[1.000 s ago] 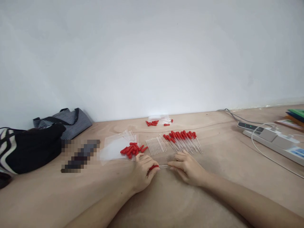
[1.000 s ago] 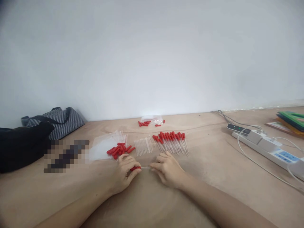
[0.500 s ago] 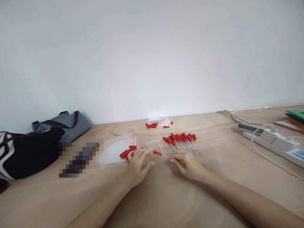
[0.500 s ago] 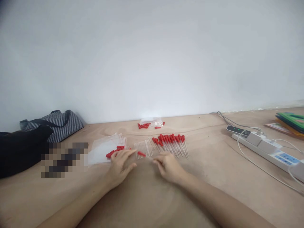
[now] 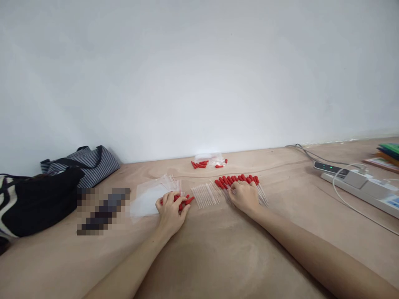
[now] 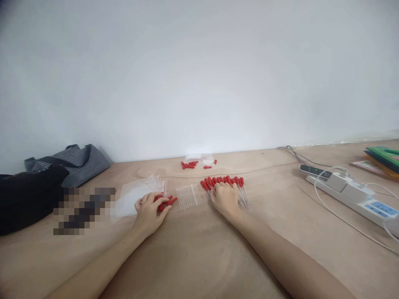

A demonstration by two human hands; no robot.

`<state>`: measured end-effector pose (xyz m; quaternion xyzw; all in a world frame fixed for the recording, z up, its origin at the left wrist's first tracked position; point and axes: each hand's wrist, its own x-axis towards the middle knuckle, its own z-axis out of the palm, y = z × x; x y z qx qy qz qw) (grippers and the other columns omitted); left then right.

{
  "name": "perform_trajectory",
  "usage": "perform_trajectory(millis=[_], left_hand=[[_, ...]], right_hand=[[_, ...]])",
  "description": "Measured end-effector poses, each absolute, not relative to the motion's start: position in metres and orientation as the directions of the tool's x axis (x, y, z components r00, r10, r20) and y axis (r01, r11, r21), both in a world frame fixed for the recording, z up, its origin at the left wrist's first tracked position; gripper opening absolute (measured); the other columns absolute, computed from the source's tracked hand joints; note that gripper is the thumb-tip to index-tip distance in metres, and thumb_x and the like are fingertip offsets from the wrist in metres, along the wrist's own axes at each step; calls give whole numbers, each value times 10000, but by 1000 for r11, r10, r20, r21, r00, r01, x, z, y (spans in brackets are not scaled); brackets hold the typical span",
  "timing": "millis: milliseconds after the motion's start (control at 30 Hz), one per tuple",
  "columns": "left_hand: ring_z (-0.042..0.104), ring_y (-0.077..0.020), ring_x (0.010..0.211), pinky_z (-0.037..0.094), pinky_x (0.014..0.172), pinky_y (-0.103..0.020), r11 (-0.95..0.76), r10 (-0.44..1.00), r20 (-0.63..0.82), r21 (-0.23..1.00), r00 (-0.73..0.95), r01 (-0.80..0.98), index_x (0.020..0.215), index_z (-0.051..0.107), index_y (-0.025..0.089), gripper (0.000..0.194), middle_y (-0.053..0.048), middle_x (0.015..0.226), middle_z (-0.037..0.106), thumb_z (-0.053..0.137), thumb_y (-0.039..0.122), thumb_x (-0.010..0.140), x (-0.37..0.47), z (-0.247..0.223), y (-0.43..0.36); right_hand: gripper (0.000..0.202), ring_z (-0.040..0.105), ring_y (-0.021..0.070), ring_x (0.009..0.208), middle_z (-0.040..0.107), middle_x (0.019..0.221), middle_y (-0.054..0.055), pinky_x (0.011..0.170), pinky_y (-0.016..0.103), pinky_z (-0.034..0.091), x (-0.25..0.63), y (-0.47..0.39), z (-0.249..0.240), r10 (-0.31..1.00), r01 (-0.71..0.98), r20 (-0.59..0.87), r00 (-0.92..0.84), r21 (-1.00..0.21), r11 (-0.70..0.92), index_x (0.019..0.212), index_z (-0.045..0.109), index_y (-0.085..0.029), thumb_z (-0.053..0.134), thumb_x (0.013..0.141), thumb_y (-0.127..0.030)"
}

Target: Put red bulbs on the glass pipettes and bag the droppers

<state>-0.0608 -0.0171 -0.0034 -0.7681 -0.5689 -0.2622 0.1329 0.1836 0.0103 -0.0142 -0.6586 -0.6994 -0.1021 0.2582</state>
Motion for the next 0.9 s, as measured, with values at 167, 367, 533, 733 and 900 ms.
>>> perform_trajectory(millis=[167,367,533,733,900], left_hand=[[476,-258,942,272,798,-417,-307,807,554,97,204,947,756,630,200,80,-78,958,583,564,233,725,-61,-5,-15],[494,-249,913,277,786,-405,-318,779,601,138,176,938,750,608,184,78,-73,912,600,533,195,733,-58,-3,-17],[511,-219,880,283,777,-379,-489,718,627,147,302,860,779,585,193,97,-51,867,612,489,191,763,-55,6,-32],[526,-193,820,341,739,-350,-656,731,437,235,525,718,752,562,187,90,-23,821,586,507,141,698,-45,8,-48],[537,-168,794,429,722,-299,-652,757,392,388,523,651,881,580,183,177,-38,847,557,548,205,708,-40,3,-49]], right_hand=[[187,525,192,797,642,821,61,706,326,208,178,10,-6,856,977,516,11,-187,100,770,603,-170,461,780,-291],[237,508,193,836,632,839,68,721,338,200,152,14,1,896,971,432,-102,-151,183,733,639,-195,422,806,-252],[232,515,224,874,627,906,126,769,368,203,135,24,5,957,990,282,-59,-108,93,816,655,-146,430,786,-199],[233,548,237,838,644,852,146,772,375,217,127,31,8,981,993,196,2,-116,21,821,656,-106,430,764,-104],[255,549,245,865,633,901,168,757,368,237,129,24,16,986,993,166,20,-117,0,870,640,-92,399,787,-84]])
